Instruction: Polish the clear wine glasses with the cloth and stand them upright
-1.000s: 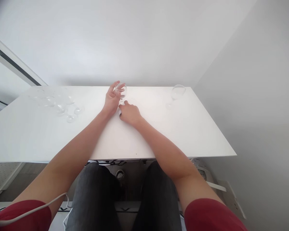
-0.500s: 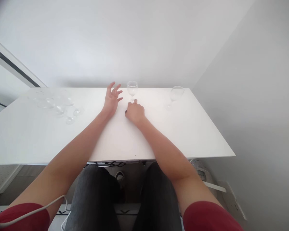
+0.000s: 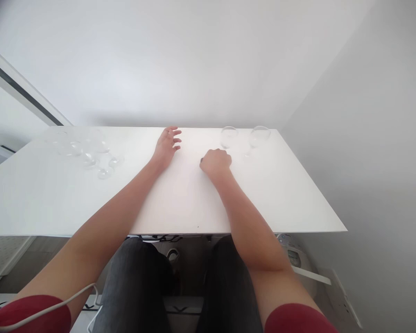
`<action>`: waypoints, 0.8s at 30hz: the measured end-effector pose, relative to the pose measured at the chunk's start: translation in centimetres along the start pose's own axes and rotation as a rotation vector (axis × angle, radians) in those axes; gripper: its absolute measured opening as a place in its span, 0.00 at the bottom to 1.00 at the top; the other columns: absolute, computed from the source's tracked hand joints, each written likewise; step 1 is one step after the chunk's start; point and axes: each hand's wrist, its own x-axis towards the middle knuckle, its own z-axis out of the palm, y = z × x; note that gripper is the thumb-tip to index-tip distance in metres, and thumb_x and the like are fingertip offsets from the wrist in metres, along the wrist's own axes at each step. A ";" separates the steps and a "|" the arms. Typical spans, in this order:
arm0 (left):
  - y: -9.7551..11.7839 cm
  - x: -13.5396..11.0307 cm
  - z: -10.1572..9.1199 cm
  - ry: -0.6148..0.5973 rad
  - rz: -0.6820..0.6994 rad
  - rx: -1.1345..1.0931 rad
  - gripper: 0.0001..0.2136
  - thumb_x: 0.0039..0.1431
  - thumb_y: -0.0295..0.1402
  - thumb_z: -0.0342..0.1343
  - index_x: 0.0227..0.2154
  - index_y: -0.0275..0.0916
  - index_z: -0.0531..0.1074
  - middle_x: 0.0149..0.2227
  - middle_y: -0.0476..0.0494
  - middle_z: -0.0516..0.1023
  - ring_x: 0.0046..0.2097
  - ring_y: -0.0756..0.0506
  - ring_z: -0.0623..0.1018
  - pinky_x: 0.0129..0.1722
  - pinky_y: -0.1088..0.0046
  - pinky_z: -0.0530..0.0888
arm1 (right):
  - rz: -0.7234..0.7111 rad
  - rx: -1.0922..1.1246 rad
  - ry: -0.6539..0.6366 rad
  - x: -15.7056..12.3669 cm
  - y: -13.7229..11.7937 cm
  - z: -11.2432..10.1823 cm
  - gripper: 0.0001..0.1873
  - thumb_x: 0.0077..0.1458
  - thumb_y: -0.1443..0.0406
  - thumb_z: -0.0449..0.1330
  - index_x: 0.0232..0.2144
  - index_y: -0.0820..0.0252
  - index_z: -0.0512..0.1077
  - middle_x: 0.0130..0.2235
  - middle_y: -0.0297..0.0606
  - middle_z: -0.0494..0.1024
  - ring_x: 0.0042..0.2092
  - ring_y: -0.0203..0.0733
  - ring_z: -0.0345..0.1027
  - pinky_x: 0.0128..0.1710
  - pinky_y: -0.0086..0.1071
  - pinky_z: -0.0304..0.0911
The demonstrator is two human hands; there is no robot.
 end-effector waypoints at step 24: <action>0.4 -0.3 0.1 -0.047 -0.002 -0.023 0.19 0.64 0.56 0.58 0.43 0.46 0.75 0.45 0.45 0.74 0.38 0.50 0.76 0.37 0.72 0.74 | 0.077 0.103 -0.057 -1.5 0.4 -1.8 0.11 0.63 0.60 0.56 0.32 0.60 0.74 0.29 0.50 0.75 0.40 0.58 0.78 0.37 0.44 0.70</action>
